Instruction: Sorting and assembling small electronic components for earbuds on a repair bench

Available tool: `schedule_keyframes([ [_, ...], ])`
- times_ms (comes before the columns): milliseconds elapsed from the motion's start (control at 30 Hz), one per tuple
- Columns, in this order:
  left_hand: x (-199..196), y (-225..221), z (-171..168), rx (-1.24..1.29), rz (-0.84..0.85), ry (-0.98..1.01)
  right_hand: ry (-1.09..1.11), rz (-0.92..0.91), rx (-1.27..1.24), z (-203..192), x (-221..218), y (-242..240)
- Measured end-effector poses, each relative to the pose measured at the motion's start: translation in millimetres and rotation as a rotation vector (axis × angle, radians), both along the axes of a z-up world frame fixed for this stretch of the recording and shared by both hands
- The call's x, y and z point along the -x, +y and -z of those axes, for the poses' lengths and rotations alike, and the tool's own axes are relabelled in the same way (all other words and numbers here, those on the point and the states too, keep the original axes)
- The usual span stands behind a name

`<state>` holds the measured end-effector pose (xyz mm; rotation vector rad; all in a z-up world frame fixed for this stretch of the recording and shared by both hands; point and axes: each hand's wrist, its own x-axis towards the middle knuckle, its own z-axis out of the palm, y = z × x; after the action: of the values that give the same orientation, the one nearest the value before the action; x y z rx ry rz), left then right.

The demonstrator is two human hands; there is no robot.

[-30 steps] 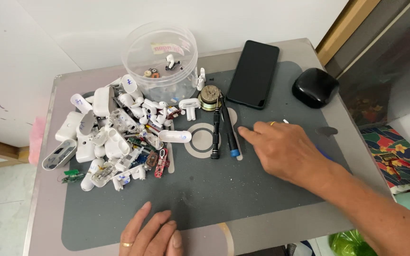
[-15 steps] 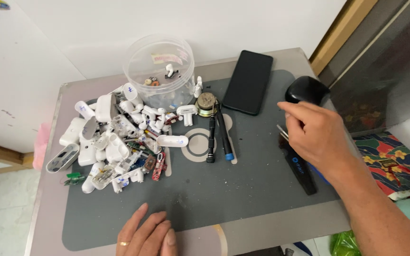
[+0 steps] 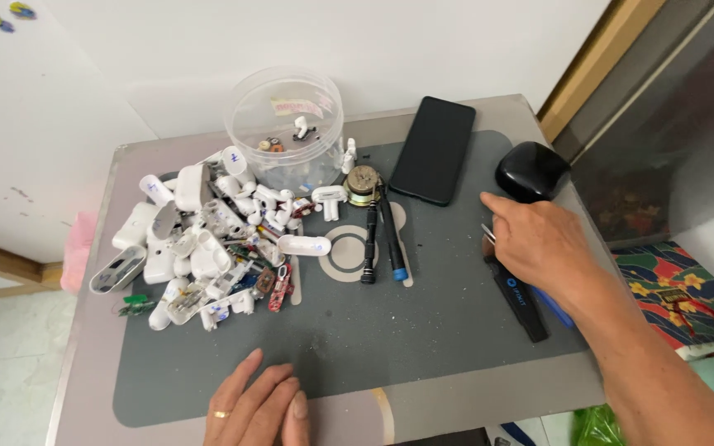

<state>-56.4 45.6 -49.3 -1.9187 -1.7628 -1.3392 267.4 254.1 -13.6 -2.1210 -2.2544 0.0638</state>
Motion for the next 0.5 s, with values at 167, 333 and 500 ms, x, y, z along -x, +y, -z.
schedule_keyframes([
  [167,-9,-9,-23,0.18,-0.062,-0.101,-0.02,-0.017,0.018,4,0,-2],
  [333,-7,-6,-24,0.079,-0.009,-0.053,0.044,-0.068,-0.077,4,0,-5],
  [500,-12,-7,-28,0.054,-0.017,-0.088,-0.048,-0.198,-0.341,18,7,-17],
])
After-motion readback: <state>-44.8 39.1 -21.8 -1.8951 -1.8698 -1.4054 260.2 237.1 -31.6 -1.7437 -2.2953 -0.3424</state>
